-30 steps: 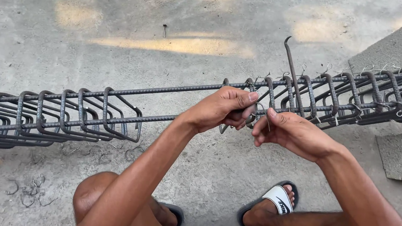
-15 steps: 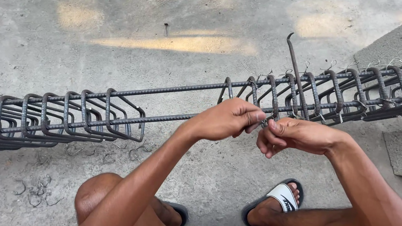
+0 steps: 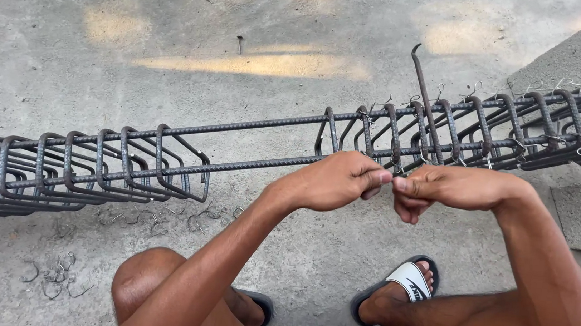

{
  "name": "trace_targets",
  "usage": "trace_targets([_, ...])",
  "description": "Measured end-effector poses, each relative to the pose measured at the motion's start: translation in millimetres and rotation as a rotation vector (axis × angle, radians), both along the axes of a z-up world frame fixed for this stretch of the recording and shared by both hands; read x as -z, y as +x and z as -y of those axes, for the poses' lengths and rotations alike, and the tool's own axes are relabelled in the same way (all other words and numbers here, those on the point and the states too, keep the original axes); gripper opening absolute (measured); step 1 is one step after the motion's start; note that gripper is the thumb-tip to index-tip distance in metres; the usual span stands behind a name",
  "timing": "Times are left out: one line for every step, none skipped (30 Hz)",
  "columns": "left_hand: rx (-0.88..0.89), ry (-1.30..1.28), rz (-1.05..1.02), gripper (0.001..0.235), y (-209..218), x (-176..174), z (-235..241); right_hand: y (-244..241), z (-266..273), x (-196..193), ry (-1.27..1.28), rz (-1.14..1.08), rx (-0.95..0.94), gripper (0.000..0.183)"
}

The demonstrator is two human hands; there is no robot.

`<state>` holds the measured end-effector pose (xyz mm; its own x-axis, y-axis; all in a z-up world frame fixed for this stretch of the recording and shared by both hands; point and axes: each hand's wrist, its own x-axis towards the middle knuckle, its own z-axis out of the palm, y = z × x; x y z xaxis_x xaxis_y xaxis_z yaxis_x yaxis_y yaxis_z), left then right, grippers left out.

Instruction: Tying metal stirrups to longitudinal rebar rods using a manual hook tool and wire ties to assemble a rebar cage.

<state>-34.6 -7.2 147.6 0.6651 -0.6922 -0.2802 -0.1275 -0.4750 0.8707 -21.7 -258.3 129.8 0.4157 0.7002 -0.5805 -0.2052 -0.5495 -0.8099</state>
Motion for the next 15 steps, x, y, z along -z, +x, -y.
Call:
trace_targets([-0.001, 0.001, 0.002, 0.049, 1.2, -1.7, -0.1, -0.5, 1.7, -3.3, 0.001, 0.002, -0.001, 0.061])
trace_targets([-0.007, -0.094, -0.072, 0.049, 1.6, -3.0, -0.4, -1.8, 3.1, -6.0, 0.026, 0.025, 0.000, 0.059])
trace_targets([-0.014, -0.189, -0.146, 0.049, 2.2, -4.4, -0.7, -2.8, 4.6, -8.7, 0.051, 0.049, 0.001, 0.058])
trace_targets([-0.012, -0.189, -0.144, 0.049, 1.5, -2.8, -0.3, -4.6, 1.6, -8.6, 0.051, 0.051, 0.002, 0.058])
trace_targets([-0.006, -0.156, -0.155, 0.050, 1.1, -1.1, 0.3, -6.1, -1.3, -8.6, -0.023, 0.078, -0.001, 0.060])
trace_targets([0.000, -0.123, -0.167, 0.051, 0.1, 0.7, 1.0, -8.4, -4.0, -8.4, -0.097, 0.103, -0.003, 0.062])
trace_targets([0.002, -0.124, -0.167, 0.051, 2.0, 2.8, 1.3, -8.5, -4.1, -9.5, -0.098, 0.103, -0.001, 0.062])
trace_targets([0.021, -0.166, -0.203, 0.053, 3.8, 4.8, 0.7, -8.0, -5.1, -10.3, -0.118, 0.088, -0.001, 0.063])
trace_targets([0.040, -0.208, -0.240, 0.055, 5.7, 6.7, 0.0, -7.3, -6.3, -11.2, -0.138, 0.072, 0.000, 0.064])
trace_targets([0.037, -0.207, -0.239, 0.055, 6.8, 9.5, 0.4, -7.4, -7.5, -13.4, -0.137, 0.073, -0.003, 0.064])
trace_targets([0.066, -0.183, -0.238, 0.055, 7.9, 12.2, 0.8, -7.3, -8.6, -15.6, -0.220, 0.103, -0.037, 0.066])
trace_targets([0.100, -0.158, -0.239, 0.055, 9.2, 14.8, 2.1, -8.5, -8.8, -18.0, -0.303, 0.133, -0.067, 0.069])
trace_targets([0.103, -0.157, -0.239, 0.055, 10.8, 17.8, 2.1, -8.6, -11.5, -22.3, -0.303, 0.132, -0.064, 0.069])
trace_targets([0.113, -0.158, -0.293, 0.055, 12.3, 21.0, 2.5, -8.4, -13.7, -27.0, -0.373, 0.167, -0.083, 0.071])
trace_targets([0.122, -0.159, -0.347, 0.054, 13.9, 24.2, 2.9, -8.2, -15.9, -31.6, -0.443, 0.201, -0.103, 0.074])
